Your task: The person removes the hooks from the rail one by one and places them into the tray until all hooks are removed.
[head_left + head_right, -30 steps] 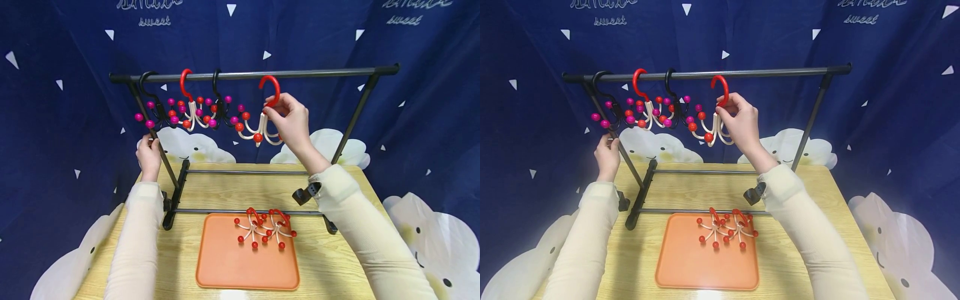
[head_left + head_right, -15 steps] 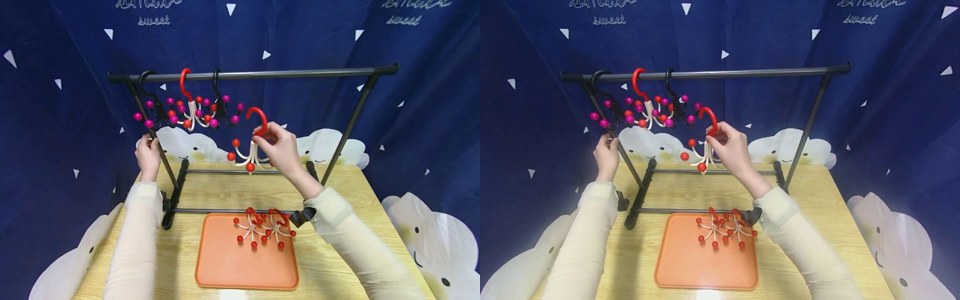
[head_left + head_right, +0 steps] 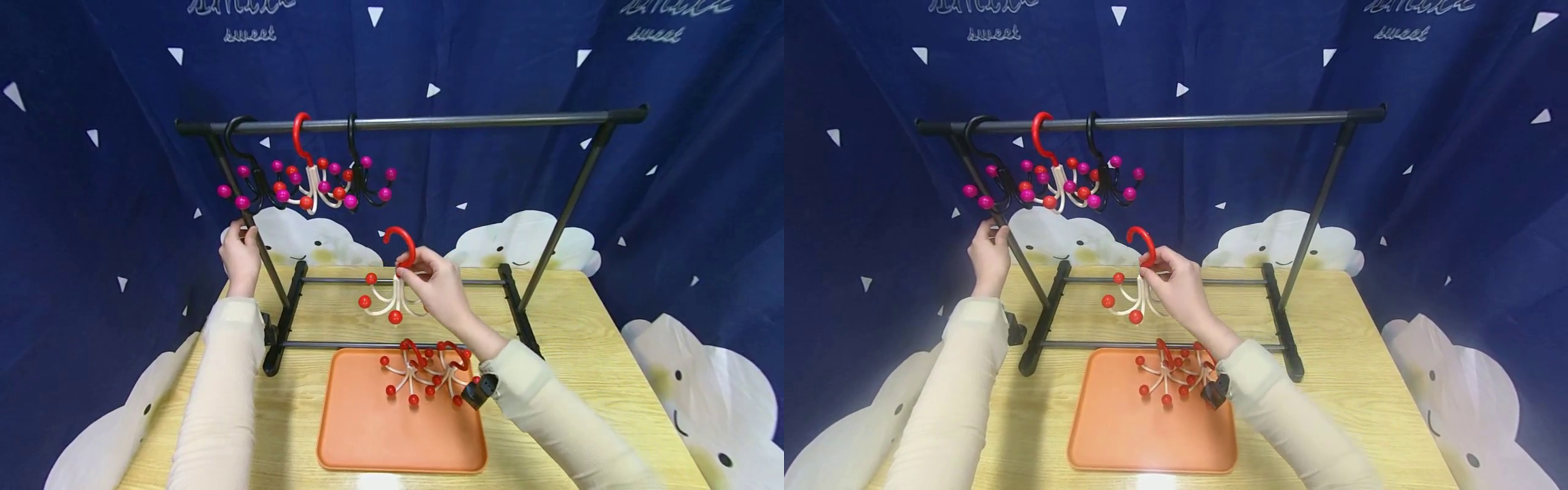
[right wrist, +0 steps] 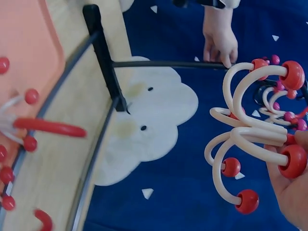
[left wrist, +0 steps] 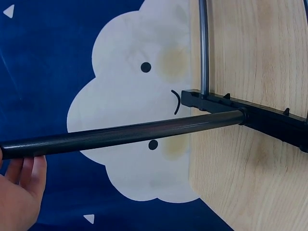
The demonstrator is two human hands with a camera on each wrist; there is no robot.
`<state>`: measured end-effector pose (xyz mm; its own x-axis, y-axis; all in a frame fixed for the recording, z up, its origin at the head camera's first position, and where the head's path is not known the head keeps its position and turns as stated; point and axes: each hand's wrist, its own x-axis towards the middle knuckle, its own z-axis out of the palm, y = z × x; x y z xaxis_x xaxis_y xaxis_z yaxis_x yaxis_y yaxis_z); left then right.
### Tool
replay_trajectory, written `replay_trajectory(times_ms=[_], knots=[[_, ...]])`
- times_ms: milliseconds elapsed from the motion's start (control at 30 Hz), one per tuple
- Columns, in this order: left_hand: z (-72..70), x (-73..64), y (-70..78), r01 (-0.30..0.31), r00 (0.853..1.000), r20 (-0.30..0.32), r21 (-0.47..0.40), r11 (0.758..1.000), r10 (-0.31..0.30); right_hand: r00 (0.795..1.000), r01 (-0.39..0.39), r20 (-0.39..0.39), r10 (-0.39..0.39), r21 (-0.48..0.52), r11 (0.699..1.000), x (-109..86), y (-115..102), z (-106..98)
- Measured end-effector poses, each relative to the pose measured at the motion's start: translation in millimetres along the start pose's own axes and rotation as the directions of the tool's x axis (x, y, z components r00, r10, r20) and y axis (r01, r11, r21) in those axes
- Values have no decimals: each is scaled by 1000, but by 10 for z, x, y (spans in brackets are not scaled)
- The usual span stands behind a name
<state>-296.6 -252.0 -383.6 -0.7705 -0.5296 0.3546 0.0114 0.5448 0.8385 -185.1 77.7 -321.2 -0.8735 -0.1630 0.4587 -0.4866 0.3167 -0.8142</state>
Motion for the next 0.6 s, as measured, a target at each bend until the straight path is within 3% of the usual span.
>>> replay_trajectory(times_ms=[233,433,600], knots=[[18,-7,-13,-3,1000,-1,-4,1000,3,998,-59,7,59,17,998,-166,77,162],[23,-13,-20,4,1000,3,8,1000,-4,987,-157,49,153,96,983,-272,136,273],[18,7,-18,-16,1000,-2,4,1000,16,983,-178,68,170,131,975,-293,199,333]])
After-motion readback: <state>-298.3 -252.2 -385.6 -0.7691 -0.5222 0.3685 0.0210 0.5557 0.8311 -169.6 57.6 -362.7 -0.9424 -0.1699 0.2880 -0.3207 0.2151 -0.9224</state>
